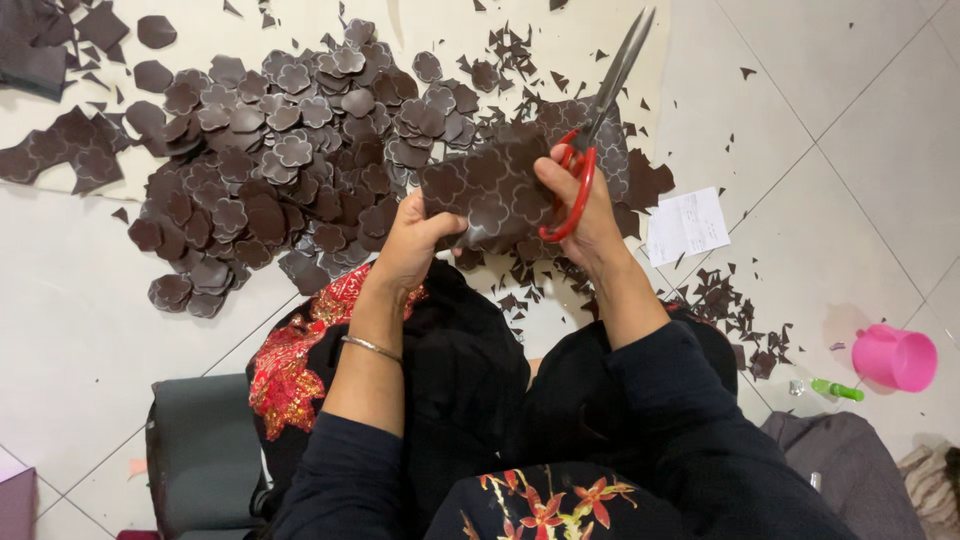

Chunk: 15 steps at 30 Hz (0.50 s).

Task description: The person sits on the floor and uses red-handled scissors to cut flower-shaped pieces from a brown patterned sheet. They repeatedly pick up the sheet, cut along the outlines, and place the finished shapes into a growing pile on the floor.

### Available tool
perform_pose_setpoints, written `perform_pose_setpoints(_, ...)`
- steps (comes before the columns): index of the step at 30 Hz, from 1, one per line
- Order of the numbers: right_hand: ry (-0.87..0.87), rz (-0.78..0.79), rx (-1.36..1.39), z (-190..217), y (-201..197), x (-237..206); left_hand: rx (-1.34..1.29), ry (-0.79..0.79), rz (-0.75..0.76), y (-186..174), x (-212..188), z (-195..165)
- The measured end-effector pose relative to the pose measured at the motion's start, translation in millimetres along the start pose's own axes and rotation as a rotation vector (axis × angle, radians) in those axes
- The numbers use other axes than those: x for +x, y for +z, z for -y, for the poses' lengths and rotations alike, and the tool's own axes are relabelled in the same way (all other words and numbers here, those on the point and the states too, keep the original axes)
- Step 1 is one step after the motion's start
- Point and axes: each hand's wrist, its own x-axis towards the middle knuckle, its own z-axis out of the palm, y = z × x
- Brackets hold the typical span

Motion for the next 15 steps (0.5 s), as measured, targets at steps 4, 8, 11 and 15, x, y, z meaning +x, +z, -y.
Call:
perform_pose_setpoints(4,0.057,0.097,0.034,2,0,0,0.009,-0.049,0.083,-1,-3,3)
perform_pose_setpoints(8,0.181,0.064,0.071,2,2,0,-0.047,-0.073,0.152,-1,-5,4)
perform_pose_setpoints(11,0.143,0.050,-0.009,0,3,1,-0.055,0.020,0.027,-1,1,4)
perform_pose_setpoints(15,0.078,-0.010,-0.249,-3,4,8,-0.223,0.163,-0.175,-9,7,3)
